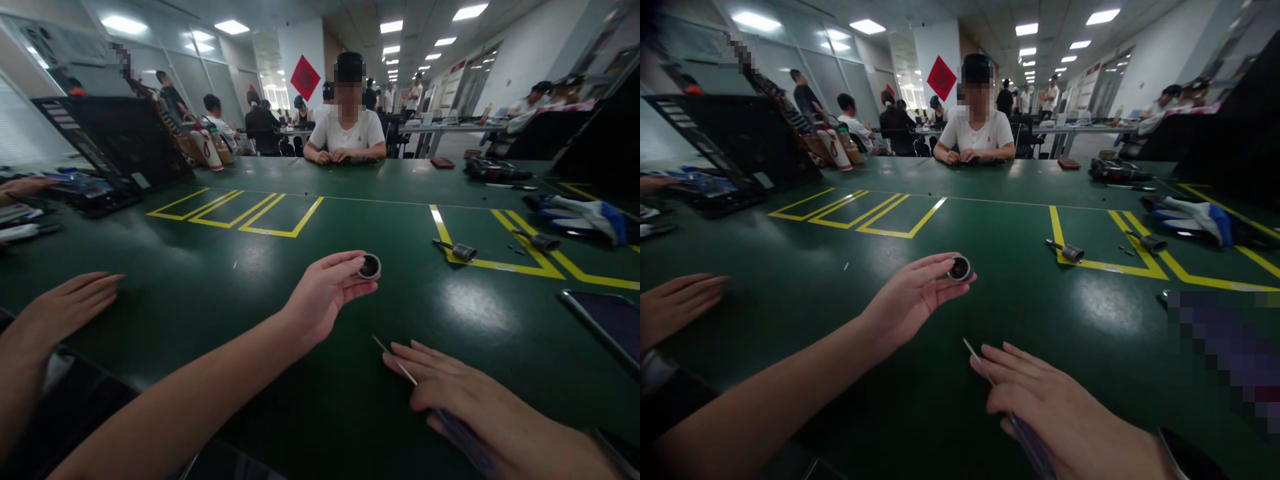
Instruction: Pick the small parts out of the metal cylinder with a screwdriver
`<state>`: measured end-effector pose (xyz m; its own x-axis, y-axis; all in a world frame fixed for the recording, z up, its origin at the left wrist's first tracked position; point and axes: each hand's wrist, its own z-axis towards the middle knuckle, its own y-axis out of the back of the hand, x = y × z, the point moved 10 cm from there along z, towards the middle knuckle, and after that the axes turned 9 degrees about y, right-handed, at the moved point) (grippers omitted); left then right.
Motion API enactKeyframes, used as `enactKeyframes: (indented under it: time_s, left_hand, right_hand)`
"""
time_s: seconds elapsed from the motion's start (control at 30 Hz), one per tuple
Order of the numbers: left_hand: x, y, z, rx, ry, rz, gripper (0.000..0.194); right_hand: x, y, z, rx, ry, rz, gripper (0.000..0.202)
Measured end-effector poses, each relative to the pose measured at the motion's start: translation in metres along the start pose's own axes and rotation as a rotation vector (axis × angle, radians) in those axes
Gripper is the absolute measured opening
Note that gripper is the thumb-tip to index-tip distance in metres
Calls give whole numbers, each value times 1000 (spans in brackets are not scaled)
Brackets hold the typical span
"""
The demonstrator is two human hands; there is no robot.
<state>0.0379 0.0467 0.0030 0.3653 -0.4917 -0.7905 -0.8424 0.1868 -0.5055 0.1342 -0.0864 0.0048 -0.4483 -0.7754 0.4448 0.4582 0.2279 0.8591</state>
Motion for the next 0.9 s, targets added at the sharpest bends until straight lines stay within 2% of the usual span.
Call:
enactKeyframes:
  time_s: [0.07,0.17,0.23,0.27,0.47,0.67,0.9]
  left_hand:
    - [6,-6,-5,37,29,1,17]
    - [13,-13,-11,83,70,6,19]
    - [18,-17,-14,111,103,20,20]
    - [21,-19,-16,126,120,30,20]
    - [37,-28,-24,182,196,130,20]
    - [41,-30,-25,192,214,149,20]
    - [41,-31,-26,172,204,156,19]
  right_hand:
    - [-16,18,-12,-216,-102,110,29]
    - [-45,43,-37,-558,-312,281,18]
    - [-56,52,-48,-686,-416,328,21]
    - [-58,54,-50,-704,-448,330,26]
    - [-57,47,-36,-587,-486,355,35]
    - [-57,41,-34,-541,-477,362,36]
    - [-47,41,-35,-447,-434,179,34]
